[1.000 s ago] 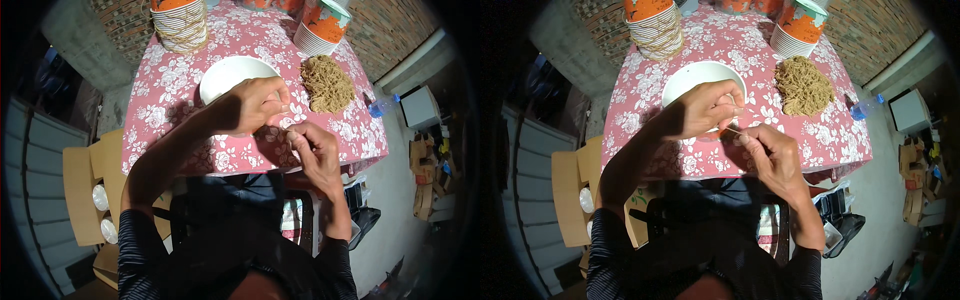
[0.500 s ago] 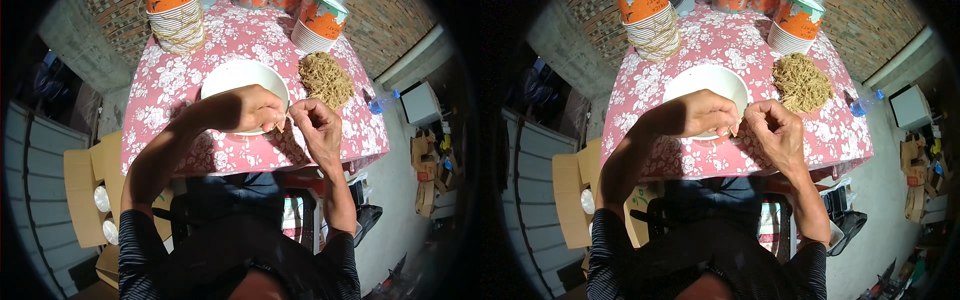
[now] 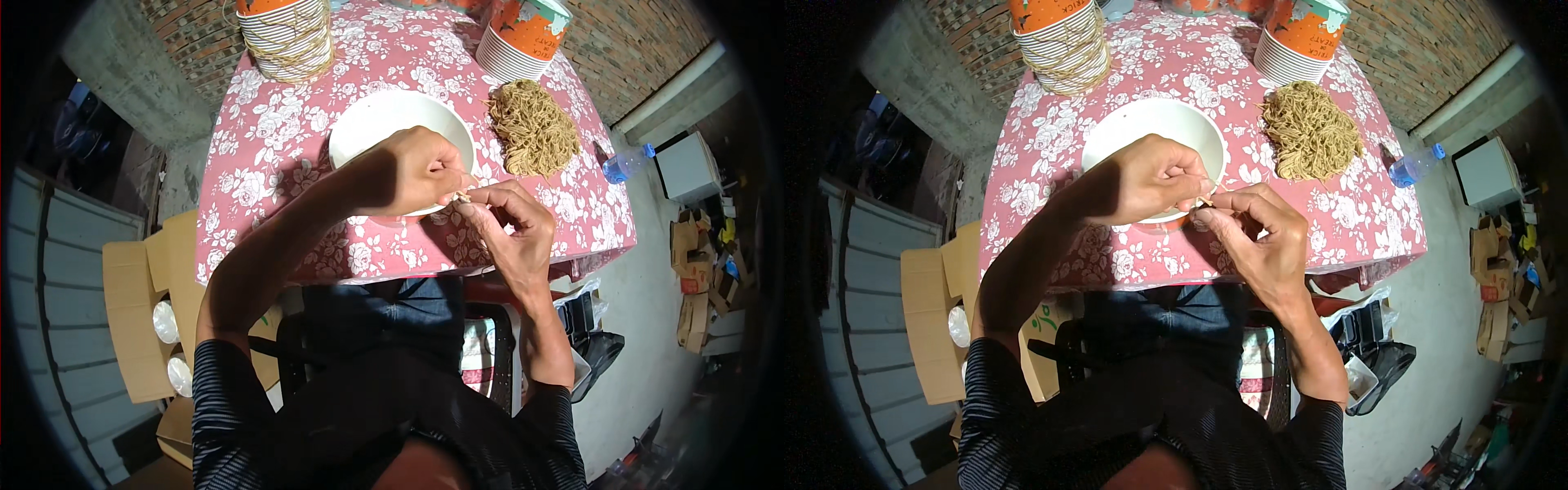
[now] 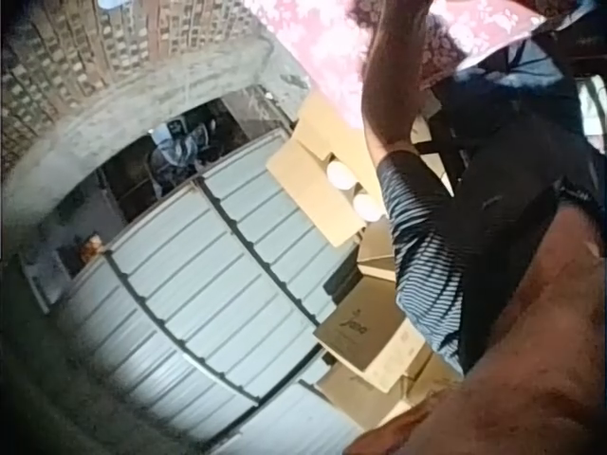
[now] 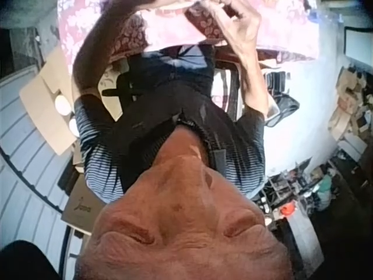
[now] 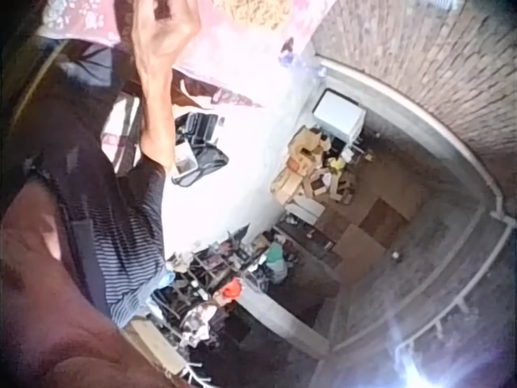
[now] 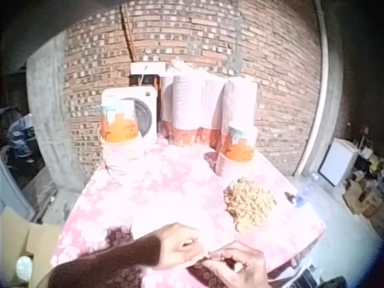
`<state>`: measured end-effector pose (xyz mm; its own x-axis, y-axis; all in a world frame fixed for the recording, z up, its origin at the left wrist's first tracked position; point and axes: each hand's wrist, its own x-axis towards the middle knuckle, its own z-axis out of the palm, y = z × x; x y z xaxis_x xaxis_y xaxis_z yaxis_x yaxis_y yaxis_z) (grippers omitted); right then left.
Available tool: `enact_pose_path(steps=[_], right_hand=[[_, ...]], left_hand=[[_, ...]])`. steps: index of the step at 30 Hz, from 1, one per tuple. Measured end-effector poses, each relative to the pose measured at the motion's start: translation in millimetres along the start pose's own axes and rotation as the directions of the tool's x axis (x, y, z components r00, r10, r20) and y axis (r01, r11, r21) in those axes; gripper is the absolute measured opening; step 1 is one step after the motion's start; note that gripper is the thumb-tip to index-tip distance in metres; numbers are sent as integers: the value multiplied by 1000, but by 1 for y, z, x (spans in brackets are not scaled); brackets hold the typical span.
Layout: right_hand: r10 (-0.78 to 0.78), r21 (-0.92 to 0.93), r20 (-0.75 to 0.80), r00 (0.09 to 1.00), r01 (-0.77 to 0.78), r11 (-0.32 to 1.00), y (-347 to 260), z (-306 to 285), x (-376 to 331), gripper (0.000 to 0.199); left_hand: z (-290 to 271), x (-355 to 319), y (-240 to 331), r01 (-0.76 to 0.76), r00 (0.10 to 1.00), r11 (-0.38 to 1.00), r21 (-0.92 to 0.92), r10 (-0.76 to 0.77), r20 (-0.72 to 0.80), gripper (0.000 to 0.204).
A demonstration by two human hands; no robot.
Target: Attaching strings to paper cups at a workstation.
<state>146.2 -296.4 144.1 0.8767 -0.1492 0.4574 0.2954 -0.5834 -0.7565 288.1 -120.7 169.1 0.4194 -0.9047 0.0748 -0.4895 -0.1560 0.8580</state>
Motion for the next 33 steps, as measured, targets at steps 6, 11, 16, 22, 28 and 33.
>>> enact_pose_path(steps=[6,11,16,22,28,33], right_hand=[[103,70,-73,992,-98,993,4,9,-5,29],[-248,-234,-114,962,217,948,0,9,-1,33],[-370,-354,-139,918,303,885,6,10,-2,32],[-489,-393,-176,855,395,831,13,17,-2,33],[-549,-431,-147,823,446,784,21,17,-2,27],[-524,-383,-174,834,434,816,19,16,0,17]], left_hand=[[5,-1,1,-29,995,998,55,34,-96,27],[0,0,8,105,994,994,-25,-105,17,26],[0,2,7,138,990,987,-81,-134,50,27],[-2,4,-2,147,988,982,-115,-140,71,28],[-4,5,8,190,978,980,-54,-184,99,29],[-1,4,-1,157,986,980,-121,-149,76,24]])
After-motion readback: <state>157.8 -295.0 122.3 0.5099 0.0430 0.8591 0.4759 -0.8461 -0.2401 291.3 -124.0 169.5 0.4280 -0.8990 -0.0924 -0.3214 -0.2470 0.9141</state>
